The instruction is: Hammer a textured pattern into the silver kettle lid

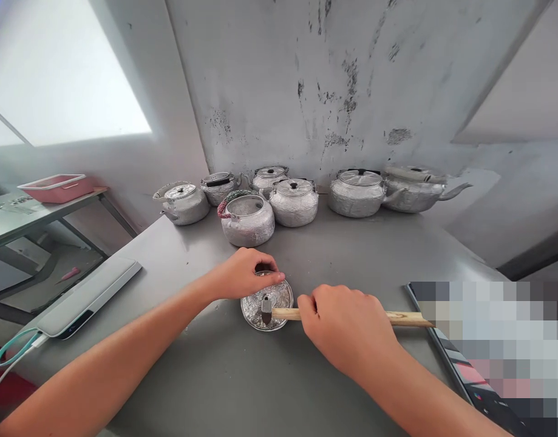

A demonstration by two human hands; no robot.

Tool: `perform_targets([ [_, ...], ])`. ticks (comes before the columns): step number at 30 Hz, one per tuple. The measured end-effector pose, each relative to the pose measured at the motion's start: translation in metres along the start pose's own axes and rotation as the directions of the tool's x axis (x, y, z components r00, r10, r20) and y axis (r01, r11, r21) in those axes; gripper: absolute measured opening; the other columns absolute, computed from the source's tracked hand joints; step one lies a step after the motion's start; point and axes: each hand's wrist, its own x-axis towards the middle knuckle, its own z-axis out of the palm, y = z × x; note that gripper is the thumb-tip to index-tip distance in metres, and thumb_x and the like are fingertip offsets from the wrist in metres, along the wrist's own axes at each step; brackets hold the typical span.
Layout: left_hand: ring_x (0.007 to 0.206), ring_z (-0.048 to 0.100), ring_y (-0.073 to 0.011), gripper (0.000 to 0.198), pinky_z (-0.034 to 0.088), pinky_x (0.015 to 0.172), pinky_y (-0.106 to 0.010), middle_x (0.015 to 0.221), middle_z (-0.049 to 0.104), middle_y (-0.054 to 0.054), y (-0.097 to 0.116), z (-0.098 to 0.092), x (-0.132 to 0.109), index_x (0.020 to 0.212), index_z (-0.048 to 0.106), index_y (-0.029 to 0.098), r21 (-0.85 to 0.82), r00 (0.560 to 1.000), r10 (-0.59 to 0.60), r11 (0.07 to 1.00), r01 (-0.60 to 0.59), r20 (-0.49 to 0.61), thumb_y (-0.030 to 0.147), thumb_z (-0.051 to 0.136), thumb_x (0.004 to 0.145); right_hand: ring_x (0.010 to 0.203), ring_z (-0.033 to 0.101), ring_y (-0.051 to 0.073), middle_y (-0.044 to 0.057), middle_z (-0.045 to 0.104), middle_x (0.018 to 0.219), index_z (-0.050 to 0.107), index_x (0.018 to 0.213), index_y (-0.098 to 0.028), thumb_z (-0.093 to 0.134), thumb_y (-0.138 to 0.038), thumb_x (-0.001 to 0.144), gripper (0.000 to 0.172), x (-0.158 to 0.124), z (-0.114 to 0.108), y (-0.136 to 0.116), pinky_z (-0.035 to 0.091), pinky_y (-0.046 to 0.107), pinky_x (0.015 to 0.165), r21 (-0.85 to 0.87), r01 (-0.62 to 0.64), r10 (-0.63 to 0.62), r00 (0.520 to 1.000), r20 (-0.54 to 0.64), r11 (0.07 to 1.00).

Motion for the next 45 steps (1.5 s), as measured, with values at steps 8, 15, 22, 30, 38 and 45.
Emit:
perform_targets([
  [8, 0.063, 0.058, -0.0185, 0.047, 0.03, 0.054, -0.028, 0.066, 0.06, -0.001, -0.004, 0.005, -0.011, 0.078, 0.056, 0.022, 0.199, 1.0, 0.015, 0.98, -0.016, 0.004, 0.061, 0.042, 0.1, 0.048, 0.04, 0.016, 0.005, 0.063, 0.066, 0.051, 0.061, -0.022, 0.043, -0.004, 0.084, 0.031, 0.004, -0.002, 0.001, 0.01, 0.035, 0.055, -0.156, 0.049, -0.025, 0.988, 0.155, 0.987],
  [15, 0.067, 0.062, -0.0197, 0.028, 0.034, 0.055, -0.028, 0.074, 0.064, 0.0, -0.007, -0.004, -0.011, 0.093, 0.059, 0.023, 0.122, 0.992, 0.074, 0.989, -0.086, 0.102, 0.05, 0.052, 0.097, 0.048, 0.038, 0.017, 0.006, 0.063, 0.065, 0.049, 0.059, -0.022, 0.042, -0.009, 0.083, 0.028, 0.007, -0.001, 0.0, 0.01, 0.036, 0.054, -0.161, 0.061, -0.038, 0.989, 0.142, 0.985],
  [22, 0.078, 0.065, -0.0213, 0.029, 0.037, 0.059, -0.028, 0.086, 0.069, -0.001, -0.014, -0.01, -0.011, 0.106, 0.061, 0.025, 0.078, 0.981, 0.085, 0.992, -0.1, 0.176, 0.05, 0.061, 0.091, 0.047, 0.035, 0.016, 0.004, 0.059, 0.06, 0.039, 0.056, -0.023, 0.039, -0.012, 0.084, 0.03, 0.006, 0.001, 0.004, 0.01, 0.037, 0.055, -0.104, 0.046, -0.038, 0.996, 0.079, 0.994],
  [30, 0.079, 0.065, -0.0222, 0.033, 0.036, 0.06, -0.029, 0.086, 0.07, 0.0, -0.013, -0.011, -0.012, 0.106, 0.062, 0.027, 0.109, 0.983, 0.051, 0.992, -0.071, 0.174, 0.055, 0.061, 0.09, 0.046, 0.033, 0.016, 0.002, 0.057, 0.057, 0.035, 0.056, -0.025, 0.042, -0.013, 0.083, 0.03, 0.004, -0.011, -0.005, 0.013, 0.035, 0.053, -0.054, -0.019, 0.025, 0.995, 0.101, 0.998],
  [38, 0.083, 0.066, -0.0241, 0.034, 0.036, 0.062, -0.03, 0.092, 0.071, -0.002, -0.013, -0.011, -0.01, 0.104, 0.061, 0.026, 0.135, 0.98, 0.044, 0.988, -0.071, 0.197, 0.056, 0.062, 0.09, 0.048, 0.036, 0.018, 0.003, 0.062, 0.06, 0.039, 0.056, -0.025, 0.042, -0.013, 0.082, 0.029, 0.004, -0.015, -0.011, 0.012, 0.035, 0.054, -0.066, -0.051, 0.06, 0.988, 0.141, 0.997],
  [45, 0.086, 0.067, -0.0248, 0.033, 0.035, 0.063, -0.029, 0.095, 0.073, -0.001, -0.012, -0.011, -0.011, 0.102, 0.06, 0.027, 0.137, 0.98, 0.033, 0.989, -0.061, 0.198, 0.057, 0.062, 0.089, 0.05, 0.04, 0.019, 0.004, 0.066, 0.065, 0.041, 0.057, -0.024, 0.04, -0.015, 0.085, 0.03, 0.003, -0.016, -0.013, 0.012, 0.035, 0.055, -0.095, -0.069, 0.083, 0.985, 0.153, 0.993],
])
